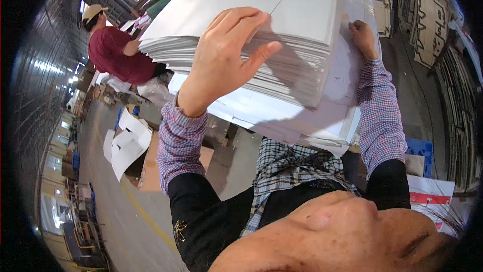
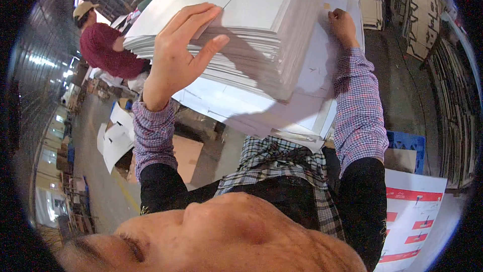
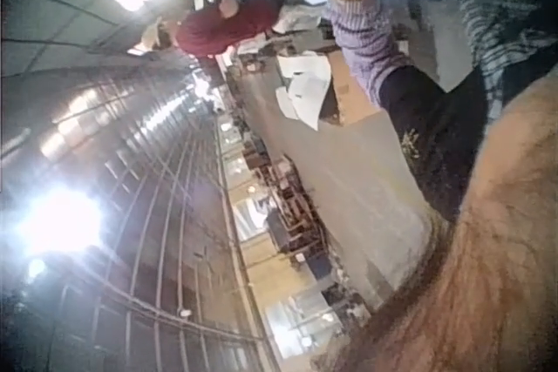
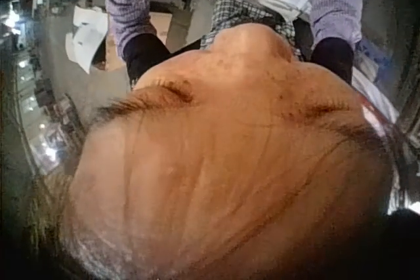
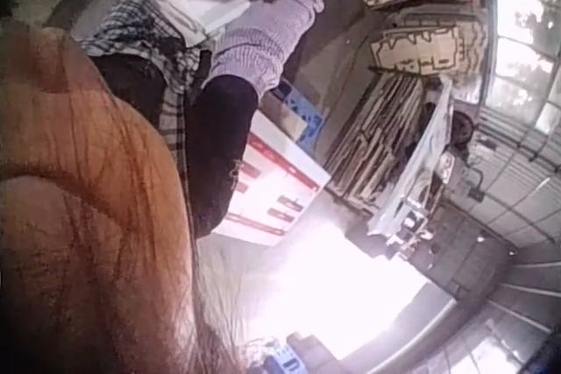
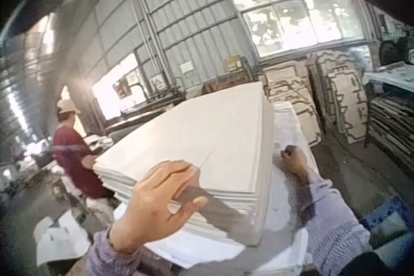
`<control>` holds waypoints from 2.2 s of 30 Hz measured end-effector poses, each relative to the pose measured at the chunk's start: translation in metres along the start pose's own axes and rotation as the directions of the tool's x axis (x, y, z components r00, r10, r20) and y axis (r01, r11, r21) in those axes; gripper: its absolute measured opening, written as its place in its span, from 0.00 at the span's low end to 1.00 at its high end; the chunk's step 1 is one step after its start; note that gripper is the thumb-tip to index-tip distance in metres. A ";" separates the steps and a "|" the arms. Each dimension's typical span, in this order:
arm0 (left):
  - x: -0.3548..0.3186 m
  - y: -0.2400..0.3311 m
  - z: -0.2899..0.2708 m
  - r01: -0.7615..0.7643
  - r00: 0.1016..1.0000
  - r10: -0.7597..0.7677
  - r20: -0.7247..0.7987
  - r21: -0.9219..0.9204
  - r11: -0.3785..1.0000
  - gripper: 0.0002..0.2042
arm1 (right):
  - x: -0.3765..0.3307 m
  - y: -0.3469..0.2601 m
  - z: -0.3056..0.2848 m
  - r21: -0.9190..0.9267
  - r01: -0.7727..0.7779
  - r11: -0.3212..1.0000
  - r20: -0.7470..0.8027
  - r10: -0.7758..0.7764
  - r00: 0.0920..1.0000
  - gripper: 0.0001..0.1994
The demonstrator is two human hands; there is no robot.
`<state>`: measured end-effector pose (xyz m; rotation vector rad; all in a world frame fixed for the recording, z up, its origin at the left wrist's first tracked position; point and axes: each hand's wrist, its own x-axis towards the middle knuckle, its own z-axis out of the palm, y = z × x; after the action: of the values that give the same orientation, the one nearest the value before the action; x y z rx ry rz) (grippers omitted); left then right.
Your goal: Count and arrange large rectangular paper sheets or white cardboard stacks inside a manufacturing facility.
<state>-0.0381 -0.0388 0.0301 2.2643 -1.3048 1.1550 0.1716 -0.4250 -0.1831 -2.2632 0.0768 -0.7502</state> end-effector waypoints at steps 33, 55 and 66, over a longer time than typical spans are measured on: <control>0.038 0.030 0.026 -0.540 0.840 0.540 0.045 0.157 0.827 0.13 | 0.004 -0.006 -0.012 0.171 -0.059 0.984 -0.132 0.082 0.988 0.20; 0.012 0.005 0.003 -0.138 0.990 0.144 0.007 -0.227 0.964 0.14 | -0.143 -0.239 -0.103 0.582 0.624 0.521 -0.263 -0.606 0.751 0.10; 0.022 0.010 -0.002 -0.063 0.996 0.080 0.047 -0.292 0.954 0.15 | -0.149 -0.243 -0.098 0.510 0.671 0.538 -0.258 -0.648 0.716 0.17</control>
<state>-0.0416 -0.0565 0.0461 2.0653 -1.4819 0.8580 -0.0438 -0.2709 -0.0396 -1.6331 -0.9429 -1.0274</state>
